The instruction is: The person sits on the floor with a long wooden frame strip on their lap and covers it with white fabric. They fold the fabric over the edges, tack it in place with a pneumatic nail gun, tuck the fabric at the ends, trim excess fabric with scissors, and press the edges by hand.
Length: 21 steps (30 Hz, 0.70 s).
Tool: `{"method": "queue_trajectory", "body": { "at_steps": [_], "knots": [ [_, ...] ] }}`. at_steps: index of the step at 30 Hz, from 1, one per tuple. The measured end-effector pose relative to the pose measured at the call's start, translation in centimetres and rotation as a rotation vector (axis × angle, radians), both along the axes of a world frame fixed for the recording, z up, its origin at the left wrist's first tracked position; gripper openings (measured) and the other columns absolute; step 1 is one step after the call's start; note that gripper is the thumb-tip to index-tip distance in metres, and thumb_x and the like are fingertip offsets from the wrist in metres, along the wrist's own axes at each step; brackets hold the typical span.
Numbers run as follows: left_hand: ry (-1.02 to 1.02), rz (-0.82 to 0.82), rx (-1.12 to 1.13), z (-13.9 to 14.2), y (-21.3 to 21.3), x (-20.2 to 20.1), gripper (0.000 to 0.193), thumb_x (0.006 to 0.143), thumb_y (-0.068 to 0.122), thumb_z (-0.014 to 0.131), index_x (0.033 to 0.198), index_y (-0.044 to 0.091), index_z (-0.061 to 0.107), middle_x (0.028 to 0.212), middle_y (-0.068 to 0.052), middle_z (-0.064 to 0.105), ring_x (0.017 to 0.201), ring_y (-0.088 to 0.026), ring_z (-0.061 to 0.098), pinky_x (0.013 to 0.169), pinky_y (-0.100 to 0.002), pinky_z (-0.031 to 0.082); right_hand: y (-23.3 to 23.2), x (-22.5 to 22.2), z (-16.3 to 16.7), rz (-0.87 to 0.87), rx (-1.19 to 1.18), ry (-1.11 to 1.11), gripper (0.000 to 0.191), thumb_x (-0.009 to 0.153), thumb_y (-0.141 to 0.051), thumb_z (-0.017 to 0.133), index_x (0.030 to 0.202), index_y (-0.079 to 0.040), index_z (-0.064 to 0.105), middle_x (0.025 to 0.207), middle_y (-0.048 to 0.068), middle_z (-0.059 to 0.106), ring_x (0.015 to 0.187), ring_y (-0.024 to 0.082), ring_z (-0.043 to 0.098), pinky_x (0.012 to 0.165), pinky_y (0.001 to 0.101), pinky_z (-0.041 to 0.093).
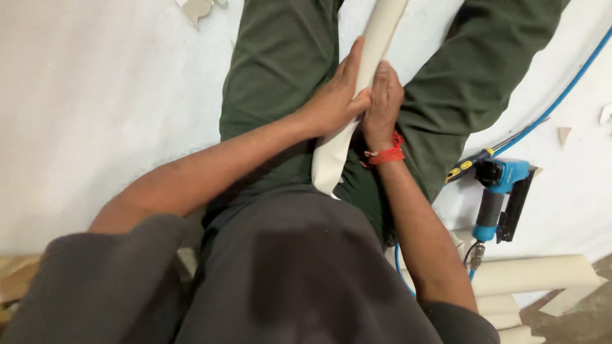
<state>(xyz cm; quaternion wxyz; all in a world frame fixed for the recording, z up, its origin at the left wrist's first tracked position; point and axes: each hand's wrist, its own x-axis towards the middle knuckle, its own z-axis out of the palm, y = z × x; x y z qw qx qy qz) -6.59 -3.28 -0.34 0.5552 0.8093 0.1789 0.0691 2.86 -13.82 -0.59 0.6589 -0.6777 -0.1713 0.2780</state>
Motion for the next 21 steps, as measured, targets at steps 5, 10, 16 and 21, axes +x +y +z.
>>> {"method": "queue_trajectory", "body": {
  "at_steps": [5, 10, 16, 21],
  "knots": [
    [0.056, 0.057, -0.034, 0.1, -0.1, 0.0, 0.093, 0.097, 0.017, 0.06, 0.163, 0.0, -0.003, 0.159, -0.038, 0.03, 0.148, -0.049, 0.039, 0.122, -0.045, 0.038, 0.6, 1.7, 4.2, 0.21, -0.145, -0.099, 0.039, 0.117, -0.032, 0.045, 0.101, -0.001, 0.062, 0.081, 0.002, 0.055, 0.076, 0.01, 0.047, 0.07, 0.0297, 0.046],
    [-0.104, 0.056, -0.289, 2.8, 1.5, -0.3, 0.081, 0.099, 0.009, 0.051, 0.168, 0.001, 0.01, 0.161, -0.026, 0.045, 0.151, -0.034, 0.047, 0.126, -0.039, 0.038, -7.3, 3.6, 10.1, 0.147, -0.322, -0.056, 0.019, 0.11, -0.019, 0.05, 0.112, -0.002, 0.058, 0.105, 0.003, 0.064, 0.079, 0.013, 0.069, 0.064, 0.0236, 0.052],
    [-0.233, -0.101, -0.691, 6.6, 2.3, 0.8, 0.074, 0.104, 0.009, 0.049, 0.168, 0.001, 0.014, 0.166, -0.016, 0.036, 0.154, -0.02, 0.035, 0.129, -0.031, 0.027, -24.4, 4.2, 8.9, -0.333, -0.631, -0.54, 0.034, 0.11, -0.012, 0.076, 0.127, 0.006, 0.053, 0.118, 0.013, 0.058, 0.105, 0.022, 0.059, 0.095, 0.0333, 0.054],
    [-0.173, -0.319, -0.773, 7.5, -0.9, 2.8, 0.078, 0.1, 0.009, 0.049, 0.169, 0.003, 0.012, 0.168, -0.015, 0.035, 0.156, -0.021, 0.033, 0.128, -0.031, 0.026, -32.5, 2.4, 4.4, -0.011, -1.031, -0.857, 0.095, 0.076, -0.03, 0.098, 0.146, 0.006, 0.046, 0.137, 0.029, 0.057, 0.125, 0.047, 0.056, 0.109, 0.0476, 0.045]
  ]
}}
